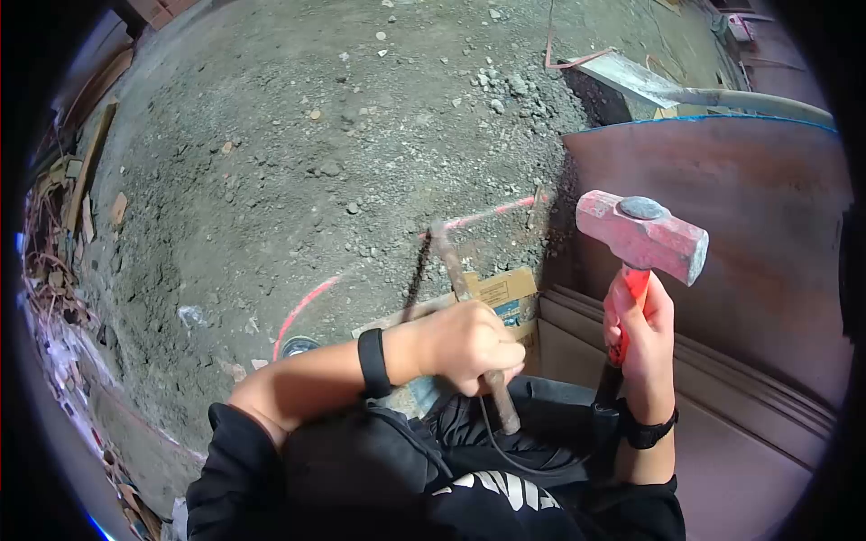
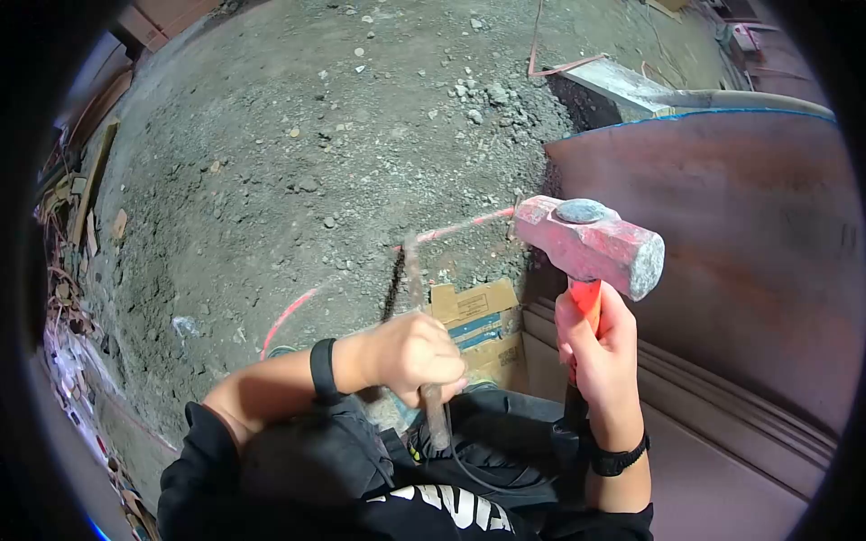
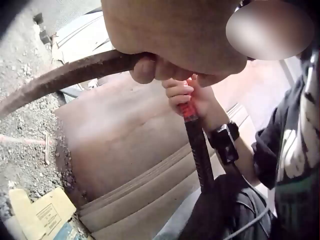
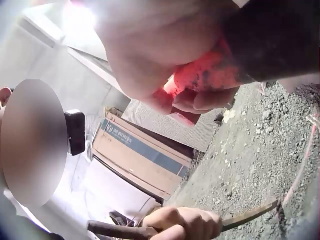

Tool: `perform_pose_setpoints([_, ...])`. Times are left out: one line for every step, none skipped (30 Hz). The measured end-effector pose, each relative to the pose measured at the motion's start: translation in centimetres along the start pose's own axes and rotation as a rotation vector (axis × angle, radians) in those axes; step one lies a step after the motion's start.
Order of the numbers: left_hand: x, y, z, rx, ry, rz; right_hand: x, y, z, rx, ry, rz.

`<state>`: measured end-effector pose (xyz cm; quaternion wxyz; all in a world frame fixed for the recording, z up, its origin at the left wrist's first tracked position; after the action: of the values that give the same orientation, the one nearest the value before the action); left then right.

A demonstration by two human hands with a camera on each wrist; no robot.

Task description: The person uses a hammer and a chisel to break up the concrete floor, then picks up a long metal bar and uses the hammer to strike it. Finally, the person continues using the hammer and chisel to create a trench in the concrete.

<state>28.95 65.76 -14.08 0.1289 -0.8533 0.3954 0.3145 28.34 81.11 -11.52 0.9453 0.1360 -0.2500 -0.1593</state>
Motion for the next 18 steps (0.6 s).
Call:
perform_pose_setpoints([0.0, -0.4, 0.5, -0.020, 0.015, 0.009, 0.1, 0.3, 0.0, 0.003, 0.009, 0.008])
perform_pose_setpoints([-0.2, -0.5, 0.6, -0.018, 0.011, 0.008, 0.3, 0.5, 0.1, 0.006, 0.010, 0.005])
perform_pose_setpoints([-0.4, -0.6, 0.7, -0.021, 0.015, 0.004, 0.6, 0.8, 0.3, -0.012, 0.004, -0.022])
perform_pose_setpoints([-0.5, -0.6, 0.8, -0.026, 0.021, 0.002, 0.8, 1.2, 0.4, -0.033, -0.003, -0.049])
perform_pose_setpoints([-0.5, -0.4, 0.7, -0.026, 0.019, 0.004, 1.2, 1.5, 0.6, -0.034, -0.001, -0.050])
perform_pose_setpoints([-0.4, -0.4, 1.0, -0.063, 0.045, 0.030, 1.5, 2.0, 0.9, -0.060, 0.007, -0.070])
perform_pose_setpoints([-0.5, -0.5, 1.3, -0.101, 0.071, 0.054, 1.8, 2.5, 1.2, -0.085, 0.015, -0.087])
perform_pose_setpoints([-1.0, 0.2, 0.7, -0.069, 0.037, -0.022, 2.2, 3.1, 1.7, -0.074, 0.034, -0.135])
perform_pose_setpoints([-1.3, 0.4, 0.2, -0.072, 0.036, -0.023, 2.5, 3.6, 1.6, -0.074, 0.037, -0.133])
perform_pose_setpoints([-1.5, 0.5, -0.1, -0.122, 0.045, 0.004, 2.8, 4.1, 2.1, -0.100, 0.101, -0.109])
perform_pose_setpoints([-1.5, 0.5, -0.1, -0.173, 0.056, 0.032, 3.1, 4.7, 2.6, -0.126, 0.164, -0.084])
perform_pose_setpoints([-1.4, 1.1, 0.2, -0.142, 0.063, 0.013, 3.3, 5.2, 2.7, -0.123, 0.195, -0.063])
perform_pose_setpoints([-1.1, 1.5, 1.2, -0.086, 0.078, 0.008, 3.5, 5.3, 2.8, -0.128, 0.197, -0.063])
perform_pose_setpoints([-0.8, 2.4, 1.9, -0.122, 0.100, -0.017, 3.8, 5.4, 3.1, -0.140, 0.211, -0.086])
perform_pose_setpoints([-0.9, 3.1, 2.4, -0.157, 0.116, -0.040, 4.0, 5.7, 3.4, -0.151, 0.230, -0.113])
perform_pose_setpoints([-1.1, 3.8, 1.9, -0.189, 0.095, -0.105, 4.1, 5.7, 3.4, -0.147, 0.230, -0.084])
perform_pose_setpoints([-1.3, 4.1, 1.1, -0.236, 0.081, -0.103, 4.1, 5.6, 3.7, -0.149, 0.239, -0.090])
perform_pose_setpoints([-2.1, 4.2, 0.0, -0.197, 0.063, -0.114, 4.2, 5.5, 4.1, -0.081, 0.249, -0.134])
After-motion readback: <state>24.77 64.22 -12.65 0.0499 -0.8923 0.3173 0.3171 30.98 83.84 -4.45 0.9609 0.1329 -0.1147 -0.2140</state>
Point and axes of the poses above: each hand's wrist, its own x-axis away from the middle knuckle, its own y-axis out of the back of the hand, z = x × y, the point moved 10 cm from there along -x, towards the middle knuckle, and after that the axes turned 4 degrees about -z, right-handed, at the moved point
